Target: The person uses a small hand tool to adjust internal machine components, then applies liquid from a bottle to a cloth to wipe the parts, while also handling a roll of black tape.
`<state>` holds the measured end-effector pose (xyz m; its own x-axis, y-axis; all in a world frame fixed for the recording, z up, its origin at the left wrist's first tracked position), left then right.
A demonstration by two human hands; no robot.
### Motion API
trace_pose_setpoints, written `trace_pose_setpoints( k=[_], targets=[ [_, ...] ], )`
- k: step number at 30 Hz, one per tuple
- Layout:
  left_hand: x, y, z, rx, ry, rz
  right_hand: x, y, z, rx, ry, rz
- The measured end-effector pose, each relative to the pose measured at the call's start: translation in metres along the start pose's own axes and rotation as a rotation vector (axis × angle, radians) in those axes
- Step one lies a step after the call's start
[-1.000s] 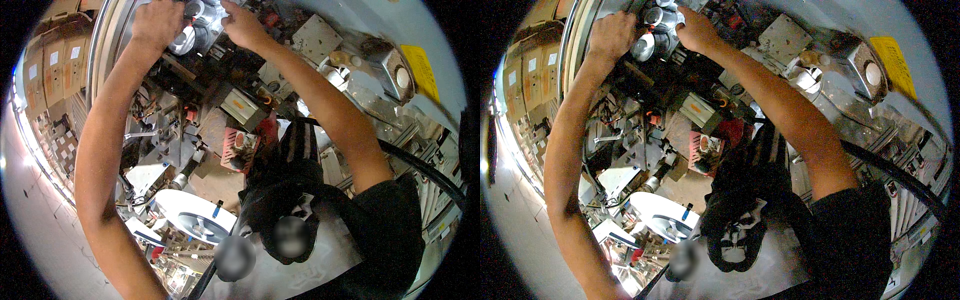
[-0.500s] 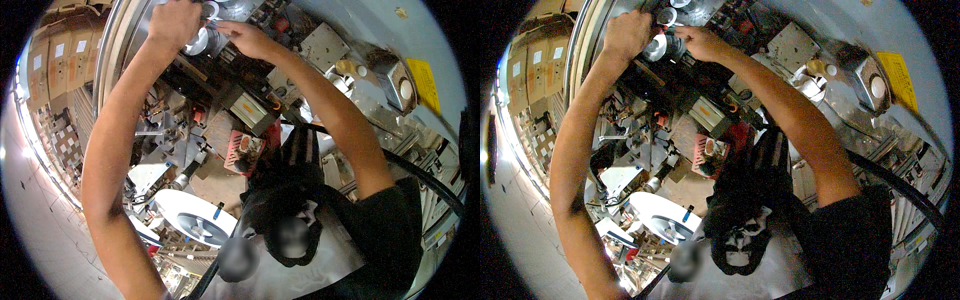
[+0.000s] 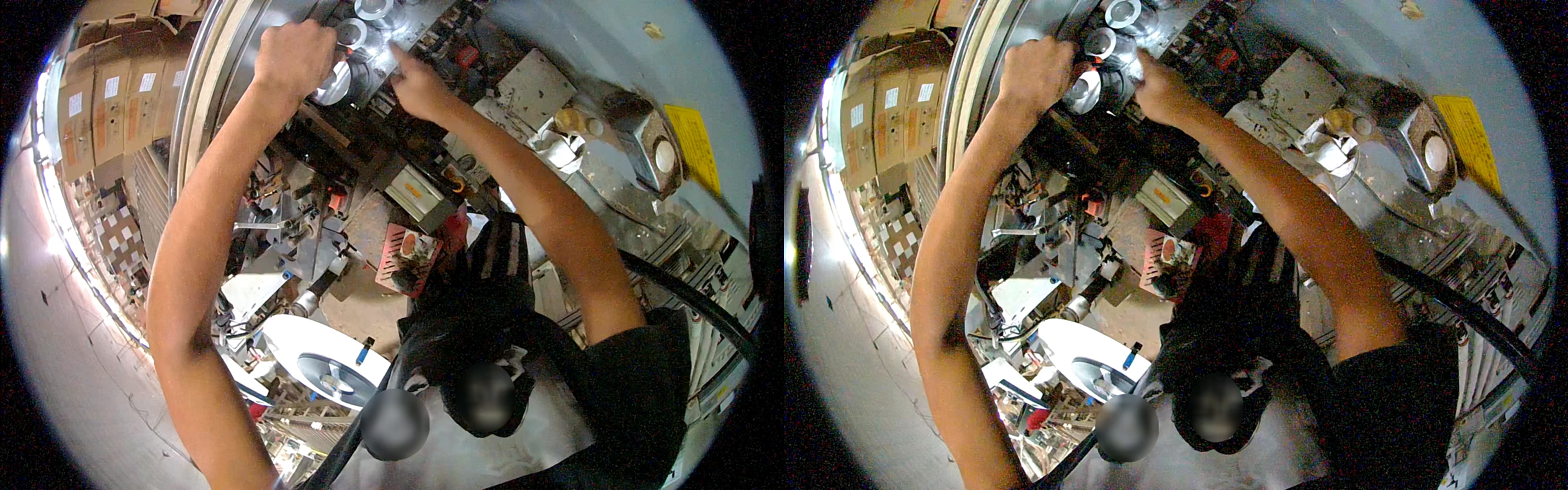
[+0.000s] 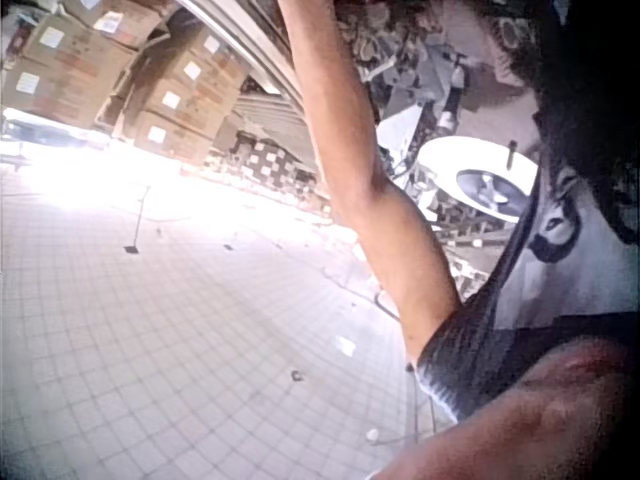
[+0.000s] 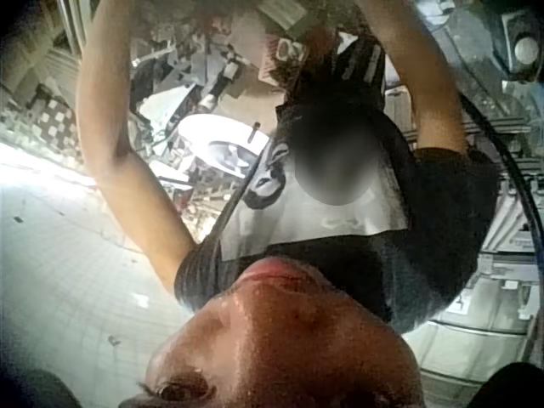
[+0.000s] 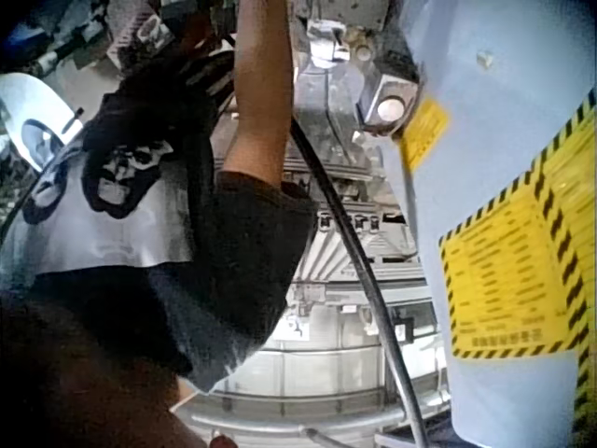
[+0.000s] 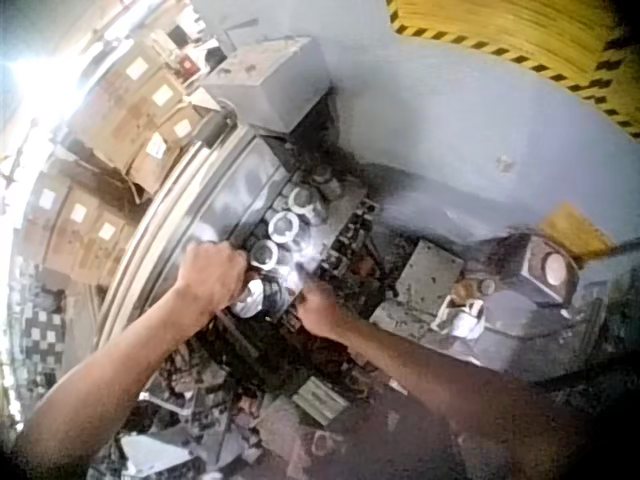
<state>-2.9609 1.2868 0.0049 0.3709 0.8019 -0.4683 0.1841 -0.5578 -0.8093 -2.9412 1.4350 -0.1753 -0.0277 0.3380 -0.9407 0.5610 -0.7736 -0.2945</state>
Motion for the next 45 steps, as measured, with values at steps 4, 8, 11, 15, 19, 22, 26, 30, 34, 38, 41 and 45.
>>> trace_pose_setpoints(
  k=[4, 8, 11, 15, 19, 22, 26, 30, 34, 38, 41, 45],
  targets=[
    [0.002, -0.009, 0.012, 0.010, 0.017, 0.006, -0.014, 0.029, 0.038, 0.290, 0.156, 0.241],
    [-0.001, 0.000, 0.012, -0.012, -0.008, 0.000, -0.029, 0.050, 0.027, 0.214, 0.065, 0.261],
    [-0.004, 0.000, 0.008, 0.004, 0.020, 0.008, -0.007, 0.042, 0.001, 0.027, -0.106, 0.132],
    [-0.004, -0.002, 0.005, -0.030, 0.027, 0.019, -0.007, 0.023, 0.021, 0.318, -0.054, 0.144],
    [0.003, -0.005, 0.024, 0.007, 0.044, 0.024, -0.012, 0.039, 0.048, 0.353, 0.040, 0.155],
    [-0.004, 0.004, 0.011, 0.004, 0.028, 0.002, -0.009, 0.032, 0.021, 0.038, -0.019, 0.240],
    [-0.004, 0.002, -0.001, -0.025, 0.004, 0.009, -0.013, 0.010, 0.007, -0.103, 0.037, 0.075],
    [0.001, -0.002, 0.023, 0.007, 0.032, 0.037, -0.006, 0.033, 0.048, 0.289, 0.143, 0.162],
    [-0.005, 0.002, 0.017, -0.024, 0.014, 0.008, -0.007, 0.031, 0.024, 0.067, 0.001, 0.156],
    [-0.007, -0.003, 0.004, -0.073, 0.005, 0.015, -0.016, -0.002, 0.008, 0.019, 0.064, 0.167],
    [-0.009, -0.005, 0.008, -0.056, 0.020, 0.013, -0.035, 0.010, 0.027, 0.110, 0.169, 0.431],
    [-0.004, 0.006, 0.023, -0.060, 0.049, 0.029, -0.007, 0.043, 0.021, 0.134, -0.059, 0.122]
  ],
)
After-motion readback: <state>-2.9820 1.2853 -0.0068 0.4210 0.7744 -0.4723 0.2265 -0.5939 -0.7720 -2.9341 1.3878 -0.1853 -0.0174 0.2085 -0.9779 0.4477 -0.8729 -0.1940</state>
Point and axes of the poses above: each hand's wrist, its own z-axis towards the middle knuckle, its own y-axis out of the palm, x = y × z, the point moved 1 cm from there along z, towards the middle knuckle, and after that the axes turned 2 degrees about -z, right-handed, at the moved point
